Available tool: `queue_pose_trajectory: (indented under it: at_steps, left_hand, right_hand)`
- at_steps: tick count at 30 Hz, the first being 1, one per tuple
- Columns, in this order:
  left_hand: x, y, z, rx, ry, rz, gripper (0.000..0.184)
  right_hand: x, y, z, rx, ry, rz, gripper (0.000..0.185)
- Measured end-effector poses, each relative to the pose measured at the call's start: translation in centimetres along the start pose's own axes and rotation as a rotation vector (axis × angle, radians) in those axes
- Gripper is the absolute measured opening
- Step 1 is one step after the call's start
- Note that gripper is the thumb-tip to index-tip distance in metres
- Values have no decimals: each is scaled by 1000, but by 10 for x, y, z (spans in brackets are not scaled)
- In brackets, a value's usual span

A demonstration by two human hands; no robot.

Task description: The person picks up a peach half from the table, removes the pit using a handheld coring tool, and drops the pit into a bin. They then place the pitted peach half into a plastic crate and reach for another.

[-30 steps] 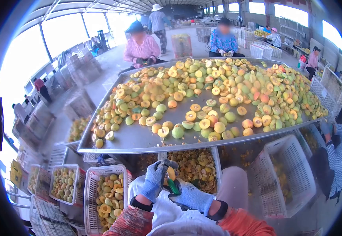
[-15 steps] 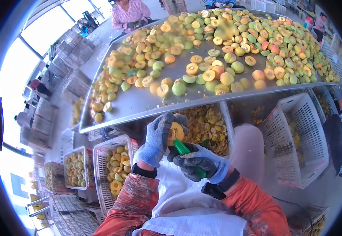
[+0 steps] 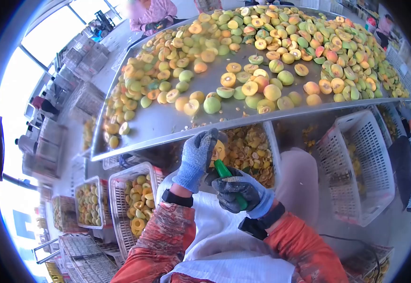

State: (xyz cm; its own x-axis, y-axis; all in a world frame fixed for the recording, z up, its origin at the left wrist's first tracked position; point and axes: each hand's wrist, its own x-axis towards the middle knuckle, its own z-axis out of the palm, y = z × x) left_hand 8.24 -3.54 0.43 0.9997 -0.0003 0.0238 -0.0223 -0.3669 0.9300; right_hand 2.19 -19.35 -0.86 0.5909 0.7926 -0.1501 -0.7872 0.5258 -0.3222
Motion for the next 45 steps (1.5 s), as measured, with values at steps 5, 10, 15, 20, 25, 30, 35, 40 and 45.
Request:
queue_pose_trajectory:
  at_steps: [5,10,15,20,25,30,35,40,45]
  left_hand:
    - [-11,-12,-35,-694,18,-449,45]
    - [-79,-89,-157,-201,438,-477,34]
    - [-98,-134,-229,654,347,-659,34]
    - [83,-122,-157,403,369,-197,26]
    - [198,-113,-73,790,69,-43,63]
    - [175,-87,-50,921,-176,-304,56]
    - [101,-57,-59,127,30,-130,47]
    - [17,-13,-65,-914,-54,-308,44]
    - [-34,-19,-42,-1010,22,-312,41]
  right_hand:
    - [-1,-36,11,-212,27,-161,26]
    - [0,-26,-57,-2385,660,-264,35]
    - [7,-25,-51,-2162,664,-154,36]
    - [6,-40,-42,-1848,660,-233,33]
    - [-22,-52,-42,-1752,788,-306,32]
    - [-30,-57,-51,-1453,806,-227,31]
    - [-11,-43,-41,-1444,667,-337,32]
    - [11,-35,21,-2132,570,-632,25]
    - [19,-12,36,-2580,499,-617,41]
